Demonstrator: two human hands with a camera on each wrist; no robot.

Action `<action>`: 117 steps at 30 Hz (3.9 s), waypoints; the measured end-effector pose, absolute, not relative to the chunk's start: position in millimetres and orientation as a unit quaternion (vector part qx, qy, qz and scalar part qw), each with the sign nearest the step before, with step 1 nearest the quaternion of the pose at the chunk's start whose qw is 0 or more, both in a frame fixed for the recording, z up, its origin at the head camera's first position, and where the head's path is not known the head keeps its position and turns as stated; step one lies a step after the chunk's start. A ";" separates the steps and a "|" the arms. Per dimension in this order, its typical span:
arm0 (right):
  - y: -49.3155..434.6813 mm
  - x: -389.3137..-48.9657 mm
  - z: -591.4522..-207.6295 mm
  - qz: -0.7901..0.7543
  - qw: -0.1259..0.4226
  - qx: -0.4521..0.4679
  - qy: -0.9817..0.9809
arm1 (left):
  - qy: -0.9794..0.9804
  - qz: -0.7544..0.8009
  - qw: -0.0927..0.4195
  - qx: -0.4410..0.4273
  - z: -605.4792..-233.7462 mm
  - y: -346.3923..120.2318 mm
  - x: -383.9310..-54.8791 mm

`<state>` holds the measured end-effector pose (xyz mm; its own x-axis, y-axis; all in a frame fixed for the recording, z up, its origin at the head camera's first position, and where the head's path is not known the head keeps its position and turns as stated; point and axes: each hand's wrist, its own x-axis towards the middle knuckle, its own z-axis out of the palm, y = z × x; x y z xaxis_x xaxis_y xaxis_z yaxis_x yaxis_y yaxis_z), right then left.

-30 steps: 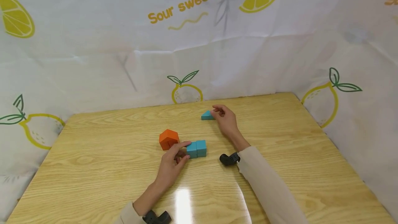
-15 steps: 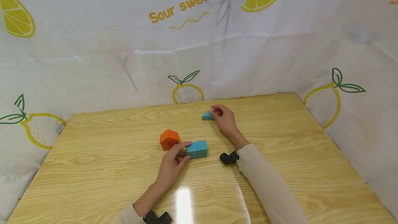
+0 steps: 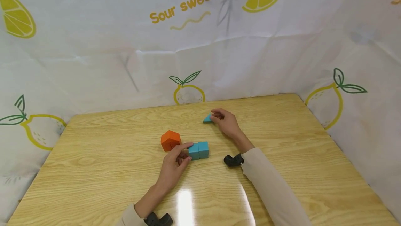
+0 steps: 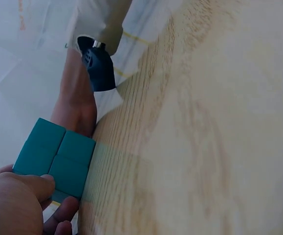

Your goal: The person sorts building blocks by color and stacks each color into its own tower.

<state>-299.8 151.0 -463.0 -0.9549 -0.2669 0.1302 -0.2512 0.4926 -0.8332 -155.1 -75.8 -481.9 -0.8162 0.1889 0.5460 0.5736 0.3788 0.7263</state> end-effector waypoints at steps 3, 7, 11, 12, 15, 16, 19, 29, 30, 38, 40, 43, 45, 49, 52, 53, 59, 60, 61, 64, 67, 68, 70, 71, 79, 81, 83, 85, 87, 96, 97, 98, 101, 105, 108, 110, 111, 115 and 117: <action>152.9 -299.9 -463.6 -0.476 0.016 -0.160 0.865 | -0.809 -0.506 0.186 -0.234 -481.3 -75.9 -155.0; 156.1 -298.5 -463.1 -0.479 0.024 -0.175 0.860 | -0.810 -0.508 0.179 -0.231 -480.5 -75.9 -155.3; 158.9 -297.7 -463.6 -0.487 0.036 -0.189 0.852 | -0.810 -0.509 0.181 -0.229 -480.2 -76.3 -155.9; 159.4 -297.9 -464.1 -0.489 0.039 -0.190 0.850 | -0.809 -0.510 0.181 -0.229 -480.1 -76.4 -156.0; 160.6 -298.8 -466.1 -0.490 0.044 -0.195 0.848 | -0.809 -0.512 0.180 -0.227 -480.1 -76.9 -156.2; 160.8 -299.0 -466.8 -0.490 0.043 -0.196 0.848 | -0.809 -0.512 0.179 -0.226 -480.1 -77.1 -156.1; 161.2 -298.7 -467.5 -0.488 0.037 -0.205 0.847 | -0.810 -0.513 0.175 -0.224 -480.1 -77.4 -156.1; 159.3 -298.8 -468.6 -0.482 0.025 -0.222 0.847 | -0.810 -0.513 0.176 -0.223 -478.3 -78.2 -156.2; 159.0 -298.3 -468.2 -0.481 0.024 -0.222 0.848 | -0.810 -0.512 0.177 -0.223 -478.5 -78.3 -156.3; 161.1 -285.8 -463.0 -0.496 0.024 -0.219 0.840 | -0.812 -0.512 0.170 -0.223 -481.2 -77.5 -155.6; 163.9 -285.5 -467.3 -0.500 0.022 -0.216 0.839 | -0.812 -0.512 0.169 -0.224 -481.5 -76.9 -155.7; 165.5 -281.3 -467.4 -0.511 0.025 -0.204 0.835 | -0.812 -0.512 0.167 -0.224 -481.7 -75.9 -155.8; 165.2 -277.8 -466.6 -0.520 0.032 -0.196 0.831 | -0.813 -0.512 0.166 -0.223 -481.6 -75.5 -155.9; 164.3 -271.3 -464.0 -0.534 0.039 -0.192 0.823 | -0.812 -0.514 0.166 -0.221 -480.5 -75.6 -155.7; 164.1 -267.4 -460.1 -0.540 0.038 -0.202 0.816 | -0.809 -0.516 0.171 -0.223 -480.2 -76.2 -155.5; 164.3 -266.2 -458.4 -0.541 0.038 -0.203 0.815 | -0.809 -0.515 0.174 -0.224 -480.4 -76.3 -155.5; 168.8 -259.4 -446.6 -0.551 0.045 -0.206 0.807 | -0.808 -0.511 0.183 -0.228 -481.7 -76.3 -155.7; 169.7 -258.4 -444.9 -0.552 0.044 -0.211 0.805 | -0.808 -0.511 0.183 -0.228 -481.7 -76.2 -155.7; 170.4 -257.3 -443.2 -0.554 0.044 -0.217 0.802 | -0.808 -0.511 0.184 -0.228 -481.7 -76.2 -155.6; 171.4 -253.6 -437.9 -0.555 0.040 -0.234 0.797 | -0.808 -0.510 0.186 -0.229 -481.5 -76.2 -155.2; 169.8 -246.5 -427.3 -0.554 0.039 -0.250 0.793 | -0.807 -0.510 0.186 -0.230 -481.8 -76.2 -155.0; 168.6 -243.7 -423.0 -0.552 0.039 -0.255 0.793 | -0.807 -0.511 0.185 -0.230 -482.0 -76.1 -155.0; 165.9 -238.1 -414.4 -0.548 0.043 -0.264 0.793 | -0.807 -0.513 0.184 -0.228 -482.3 -76.3 -154.8; 164.3 -235.3 -410.1 -0.545 0.043 -0.270 0.792 | -0.807 -0.514 0.183 -0.227 -482.3 -76.4 -154.7; 157.8 -223.8 -400.1 -0.534 0.043 -0.298 0.790 | -0.807 -0.510 0.188 -0.231 -482.1 -76.1 -155.3; 157.0 -221.8 -399.7 -0.531 0.043 -0.306 0.789 | -0.808 -0.509 0.188 -0.229 -482.1 -76.0 -155.7; 156.2 -219.8 -399.3 -0.527 0.043 -0.311 0.790 | -0.809 -0.509 0.185 -0.225 -481.8 -76.0 -156.0; 155.3 -217.7 -399.1 -0.523 0.043 -0.318 0.790 | -0.811 -0.510 0.182 -0.222 -481.4 -76.0 -156.3; 154.3 -215.9 -399.1 -0.518 0.040 -0.325 0.790 | -0.811 -0.510 0.181 -0.221 -481.2 -76.0 -156.5; 149.1 -209.1 -399.3 -0.511 0.029 -0.364 0.779 | -0.814 -0.512 0.175 -0.210 -482.2 -76.0 -155.6; 148.4 -208.7 -399.4 -0.512 0.028 -0.368 0.775 | -0.814 -0.514 0.173 -0.209 -482.5 -76.1 -155.5; 147.6 -208.2 -399.4 -0.513 0.028 -0.372 0.773 | -0.814 -0.514 0.172 -0.209 -482.9 -76.2 -155.5; 145.5 -207.2 -399.8 -0.513 0.024 -0.387 0.766 | -0.813 -0.516 0.171 -0.209 -483.2 -76.3 -155.2; 143.3 -206.3 -400.7 -0.515 0.025 -0.398 0.759 | -0.813 -0.516 0.172 -0.210 -483.5 -76.5 -155.2; 141.9 -205.9 -401.1 -0.516 0.029 -0.400 0.757 | -0.814 -0.514 0.173 -0.210 -483.9 -76.4 -155.5; 141.3 -205.9 -401.5 -0.517 0.030 -0.401 0.755 | -0.814 -0.513 0.174 -0.210 -483.9 -76.4 -155.7; 141.0 -205.7 -401.5 -0.518 0.031 -0.401 0.755 | -0.814 -0.513 0.173 -0.209 -483.8 -76.3 -155.7; 140.1 -205.0 -401.9 -0.516 0.033 -0.400 0.757 | -0.815 -0.513 0.172 -0.209 -483.0 -76.1 -155.3; 139.5 -204.4 -401.5 -0.512 0.032 -0.399 0.760 | -0.814 -0.513 0.173 -0.209 -482.4 -76.1 -154.9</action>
<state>-204.4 139.5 -401.5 -0.6788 -0.6398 0.3604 -0.5740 0.1561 -0.8039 -154.9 -76.1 -482.4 -0.8525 0.1638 0.4965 0.5185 0.3861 0.7629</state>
